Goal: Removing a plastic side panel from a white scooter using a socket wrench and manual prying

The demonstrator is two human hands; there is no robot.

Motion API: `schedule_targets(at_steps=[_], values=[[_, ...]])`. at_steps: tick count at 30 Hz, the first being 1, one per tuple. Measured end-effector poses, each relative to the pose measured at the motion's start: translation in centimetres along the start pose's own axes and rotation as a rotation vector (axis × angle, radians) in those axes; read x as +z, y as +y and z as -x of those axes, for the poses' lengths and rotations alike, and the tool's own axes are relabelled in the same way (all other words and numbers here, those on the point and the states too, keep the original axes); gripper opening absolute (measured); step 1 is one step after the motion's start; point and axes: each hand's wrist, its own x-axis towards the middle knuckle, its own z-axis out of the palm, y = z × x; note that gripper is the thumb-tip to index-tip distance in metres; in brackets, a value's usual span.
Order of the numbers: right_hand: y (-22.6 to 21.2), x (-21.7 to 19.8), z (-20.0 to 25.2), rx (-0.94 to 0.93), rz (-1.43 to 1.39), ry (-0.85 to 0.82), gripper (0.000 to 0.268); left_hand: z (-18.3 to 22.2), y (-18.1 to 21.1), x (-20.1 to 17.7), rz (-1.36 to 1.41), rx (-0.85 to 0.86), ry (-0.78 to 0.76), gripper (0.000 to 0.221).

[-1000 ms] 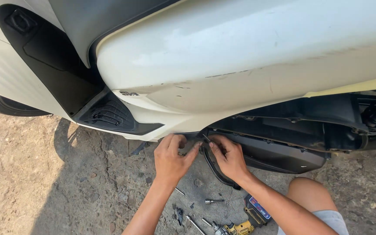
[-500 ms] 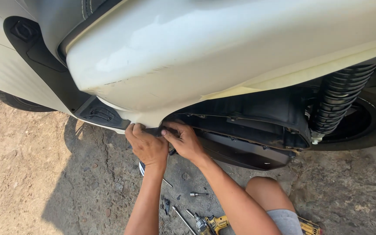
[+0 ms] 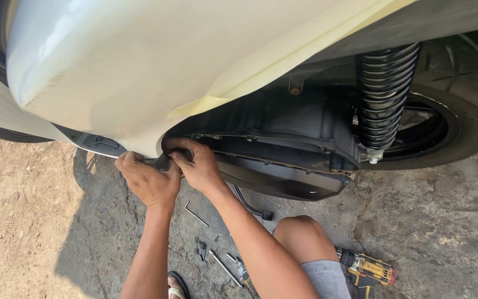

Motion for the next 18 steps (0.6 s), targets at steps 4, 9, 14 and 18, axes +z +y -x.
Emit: schedule_targets(at_steps=[4, 9, 14, 18], values=[[0.0, 0.1, 0.3, 0.040, -0.025, -0.022, 0.028, 0.2, -0.5, 0.1, 0.007, 0.012, -0.020, 0.069], [0.8, -0.2, 0.6, 0.025, -0.049, -0.151, 0.029, 0.6, -1.1, 0.3, 0.036, 0.019, -0.015, 0.056], [-0.1, 0.4, 1.4, 0.038, -0.133, -0.135, 0.033, 0.7, -1.0, -0.1, 0.006, 0.013, -0.020, 0.058], [0.3, 0.7, 1.4, 0.063, -0.155, -0.108, 0.029, 0.5, -0.8, -0.1, 0.008, 0.002, -0.032, 0.059]])
